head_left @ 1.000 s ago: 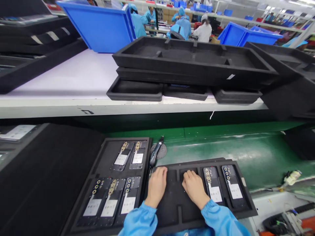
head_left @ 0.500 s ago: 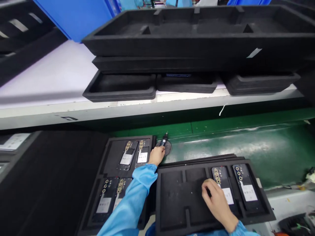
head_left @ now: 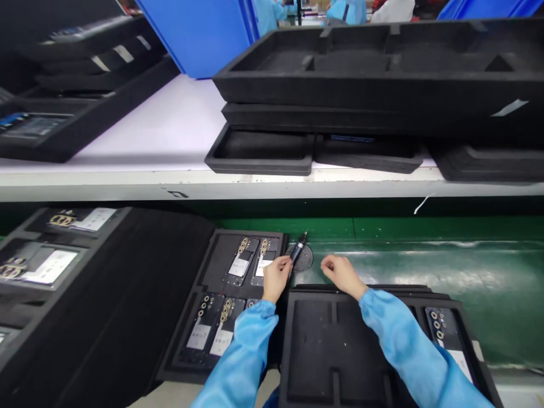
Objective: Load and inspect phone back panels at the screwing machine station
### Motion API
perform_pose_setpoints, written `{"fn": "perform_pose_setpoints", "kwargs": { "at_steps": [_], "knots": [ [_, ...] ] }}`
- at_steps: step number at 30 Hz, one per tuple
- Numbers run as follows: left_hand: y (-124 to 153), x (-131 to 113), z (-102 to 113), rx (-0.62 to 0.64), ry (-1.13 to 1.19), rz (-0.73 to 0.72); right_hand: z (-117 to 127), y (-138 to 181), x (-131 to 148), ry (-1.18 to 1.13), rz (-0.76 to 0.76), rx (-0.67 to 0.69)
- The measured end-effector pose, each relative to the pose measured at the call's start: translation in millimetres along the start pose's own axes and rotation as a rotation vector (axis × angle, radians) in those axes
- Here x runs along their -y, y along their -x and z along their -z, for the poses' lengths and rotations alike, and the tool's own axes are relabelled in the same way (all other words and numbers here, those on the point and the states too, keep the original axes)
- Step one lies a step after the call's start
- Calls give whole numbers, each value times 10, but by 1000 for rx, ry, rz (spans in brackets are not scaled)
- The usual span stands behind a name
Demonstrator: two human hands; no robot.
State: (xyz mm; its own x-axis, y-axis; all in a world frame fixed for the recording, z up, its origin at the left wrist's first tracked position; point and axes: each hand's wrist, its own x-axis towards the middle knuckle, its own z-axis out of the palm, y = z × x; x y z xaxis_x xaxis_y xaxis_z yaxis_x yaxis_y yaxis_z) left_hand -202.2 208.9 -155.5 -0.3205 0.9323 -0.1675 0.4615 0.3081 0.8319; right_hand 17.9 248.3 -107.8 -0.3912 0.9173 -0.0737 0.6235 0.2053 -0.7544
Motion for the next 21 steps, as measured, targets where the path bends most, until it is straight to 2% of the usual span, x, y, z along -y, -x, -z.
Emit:
{"fn": "perform_pose_setpoints", "kwargs": {
  "at_steps": [3, 5, 7, 10, 13, 17, 19, 21],
  "knots": [
    [391, -50, 126, -129, 114, 19, -268, -431, 19, 5, -55, 55],
    [646, -103, 156, -165, 143, 13, -395, -580, 21, -4, -80, 54],
    [848, -166, 157, -184, 139, -1, -424, -603, 5, -30, -82, 30],
    [1053, -251, 132, -182, 117, -27, -243, -401, -87, -77, -61, -54],
    [1217, -280, 68, -141, 83, -92, 137, 102, -311, -88, -83, -228],
    [1393, -217, -70, -97, -64, -327, 635, 1238, -737, -18, -267, -607],
    [1414, -181, -127, -99, -132, -448, 761, 1886, -909, 71, -392, -820],
    [1386, -167, -161, -108, -170, -521, 772, 2453, -1017, 169, -481, -971]
  ]
}}
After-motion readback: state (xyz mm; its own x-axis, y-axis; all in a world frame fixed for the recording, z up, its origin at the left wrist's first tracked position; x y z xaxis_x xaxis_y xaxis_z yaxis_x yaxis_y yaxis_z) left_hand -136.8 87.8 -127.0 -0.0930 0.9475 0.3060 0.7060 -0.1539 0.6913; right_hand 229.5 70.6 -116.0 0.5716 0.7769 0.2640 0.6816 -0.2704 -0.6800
